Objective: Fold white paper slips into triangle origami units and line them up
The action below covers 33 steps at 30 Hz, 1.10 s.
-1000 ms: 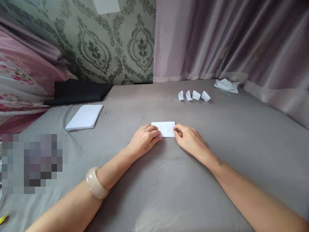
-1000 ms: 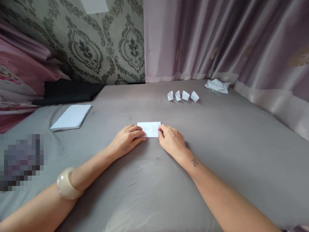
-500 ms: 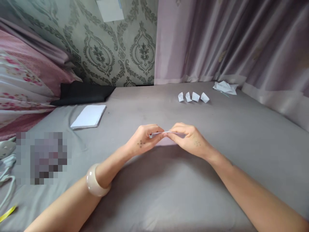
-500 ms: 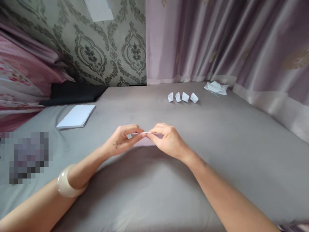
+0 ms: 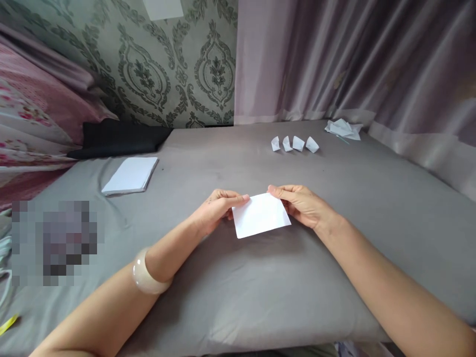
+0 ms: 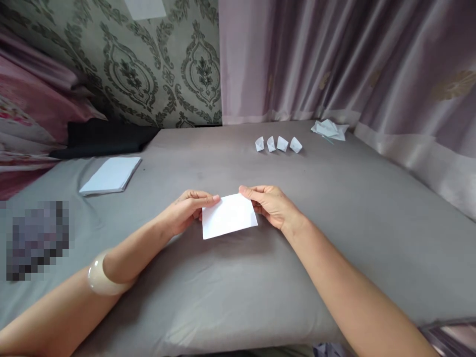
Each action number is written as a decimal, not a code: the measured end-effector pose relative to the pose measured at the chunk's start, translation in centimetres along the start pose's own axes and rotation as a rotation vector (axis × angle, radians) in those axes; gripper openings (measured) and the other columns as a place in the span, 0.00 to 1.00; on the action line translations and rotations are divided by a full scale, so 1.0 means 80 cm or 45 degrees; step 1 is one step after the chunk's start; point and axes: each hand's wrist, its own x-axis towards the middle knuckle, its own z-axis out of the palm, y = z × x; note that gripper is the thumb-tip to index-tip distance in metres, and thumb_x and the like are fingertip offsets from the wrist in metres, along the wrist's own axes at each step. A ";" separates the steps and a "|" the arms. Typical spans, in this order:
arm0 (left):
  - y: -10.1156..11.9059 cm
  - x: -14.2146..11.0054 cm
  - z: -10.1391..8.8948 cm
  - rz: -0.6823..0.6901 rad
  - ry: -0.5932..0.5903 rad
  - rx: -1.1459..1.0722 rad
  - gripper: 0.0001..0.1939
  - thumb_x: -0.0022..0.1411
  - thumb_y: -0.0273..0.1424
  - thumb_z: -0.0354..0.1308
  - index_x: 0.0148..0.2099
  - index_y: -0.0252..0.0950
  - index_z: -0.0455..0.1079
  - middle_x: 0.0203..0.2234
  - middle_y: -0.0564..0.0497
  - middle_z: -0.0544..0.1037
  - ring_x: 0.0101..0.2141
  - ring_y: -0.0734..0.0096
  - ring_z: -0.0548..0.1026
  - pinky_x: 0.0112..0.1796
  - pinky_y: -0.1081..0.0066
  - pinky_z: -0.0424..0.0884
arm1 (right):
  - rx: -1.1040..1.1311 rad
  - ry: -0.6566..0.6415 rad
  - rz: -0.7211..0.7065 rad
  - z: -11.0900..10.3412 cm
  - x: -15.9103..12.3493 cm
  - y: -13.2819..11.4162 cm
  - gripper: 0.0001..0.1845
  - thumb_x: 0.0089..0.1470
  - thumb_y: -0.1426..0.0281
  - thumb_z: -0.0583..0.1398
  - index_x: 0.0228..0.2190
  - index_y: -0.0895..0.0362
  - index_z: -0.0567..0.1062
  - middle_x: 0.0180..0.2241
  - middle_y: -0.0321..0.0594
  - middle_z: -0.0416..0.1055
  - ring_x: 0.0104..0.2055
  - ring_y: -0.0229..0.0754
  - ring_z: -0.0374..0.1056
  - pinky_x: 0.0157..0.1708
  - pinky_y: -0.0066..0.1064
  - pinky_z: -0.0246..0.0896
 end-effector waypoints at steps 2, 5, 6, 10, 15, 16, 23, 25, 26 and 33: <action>-0.005 0.005 -0.002 0.013 0.063 -0.061 0.15 0.50 0.42 0.64 0.27 0.32 0.73 0.20 0.51 0.71 0.21 0.75 0.67 0.23 0.73 0.56 | 0.093 -0.017 0.001 0.001 0.002 0.003 0.16 0.47 0.57 0.66 0.28 0.59 0.78 0.29 0.41 0.76 0.30 0.36 0.70 0.31 0.26 0.67; -0.014 0.013 -0.006 0.067 0.147 -0.181 0.15 0.51 0.41 0.64 0.27 0.33 0.72 0.21 0.52 0.71 0.22 0.76 0.66 0.24 0.73 0.56 | 0.147 -0.130 0.067 0.011 0.000 0.009 0.22 0.50 0.51 0.62 0.33 0.58 0.78 0.36 0.45 0.77 0.34 0.40 0.72 0.32 0.29 0.70; -0.017 0.015 -0.007 0.084 0.155 -0.208 0.15 0.51 0.41 0.64 0.27 0.32 0.72 0.21 0.52 0.70 0.22 0.77 0.66 0.24 0.74 0.56 | 0.141 -0.155 0.076 0.015 -0.001 0.011 0.21 0.50 0.53 0.63 0.34 0.59 0.78 0.37 0.46 0.77 0.35 0.40 0.72 0.33 0.29 0.71; -0.018 0.015 -0.006 0.114 0.111 -0.169 0.16 0.53 0.42 0.63 0.27 0.32 0.71 0.20 0.52 0.70 0.21 0.79 0.64 0.23 0.74 0.55 | 0.096 -0.055 -0.012 0.023 0.000 0.016 0.10 0.48 0.67 0.67 0.33 0.60 0.79 0.36 0.45 0.77 0.36 0.40 0.72 0.35 0.28 0.72; -0.007 0.006 -0.003 0.108 -0.062 0.107 0.19 0.56 0.44 0.60 0.25 0.32 0.69 0.19 0.50 0.73 0.20 0.79 0.65 0.22 0.75 0.54 | 0.050 0.101 -0.101 0.007 0.009 0.013 0.08 0.46 0.69 0.68 0.29 0.61 0.79 0.31 0.44 0.78 0.32 0.39 0.73 0.33 0.29 0.73; -0.005 0.005 -0.003 0.106 -0.092 0.150 0.19 0.56 0.44 0.60 0.25 0.33 0.69 0.19 0.50 0.74 0.20 0.79 0.65 0.22 0.75 0.55 | 0.032 0.117 -0.121 0.004 0.010 0.012 0.08 0.46 0.69 0.68 0.28 0.61 0.79 0.30 0.43 0.78 0.31 0.38 0.73 0.33 0.29 0.73; -0.005 0.008 -0.017 0.129 -0.196 0.317 0.17 0.56 0.44 0.59 0.30 0.34 0.70 0.21 0.54 0.72 0.22 0.79 0.66 0.25 0.76 0.60 | -0.062 0.093 -0.195 -0.004 0.013 0.011 0.09 0.48 0.66 0.67 0.28 0.61 0.79 0.29 0.44 0.78 0.31 0.39 0.73 0.34 0.31 0.73; -0.003 0.007 -0.021 0.134 -0.246 0.365 0.16 0.56 0.44 0.59 0.30 0.34 0.70 0.20 0.54 0.71 0.22 0.79 0.65 0.25 0.76 0.59 | -0.086 0.123 -0.189 -0.005 0.014 0.011 0.09 0.48 0.66 0.67 0.29 0.60 0.80 0.30 0.44 0.78 0.31 0.38 0.73 0.32 0.29 0.72; -0.001 0.006 -0.023 0.139 -0.275 0.386 0.16 0.56 0.43 0.59 0.30 0.34 0.70 0.20 0.54 0.71 0.22 0.79 0.65 0.25 0.76 0.59 | -0.096 0.143 -0.183 -0.006 0.015 0.011 0.09 0.49 0.66 0.67 0.30 0.60 0.80 0.31 0.44 0.78 0.30 0.38 0.73 0.30 0.28 0.72; 0.009 0.002 -0.031 0.204 -0.315 0.512 0.15 0.59 0.42 0.56 0.33 0.33 0.70 0.23 0.51 0.73 0.24 0.75 0.68 0.27 0.74 0.63 | -0.068 0.228 -0.153 -0.012 0.021 0.007 0.05 0.50 0.70 0.66 0.30 0.59 0.79 0.30 0.42 0.77 0.28 0.35 0.72 0.25 0.23 0.70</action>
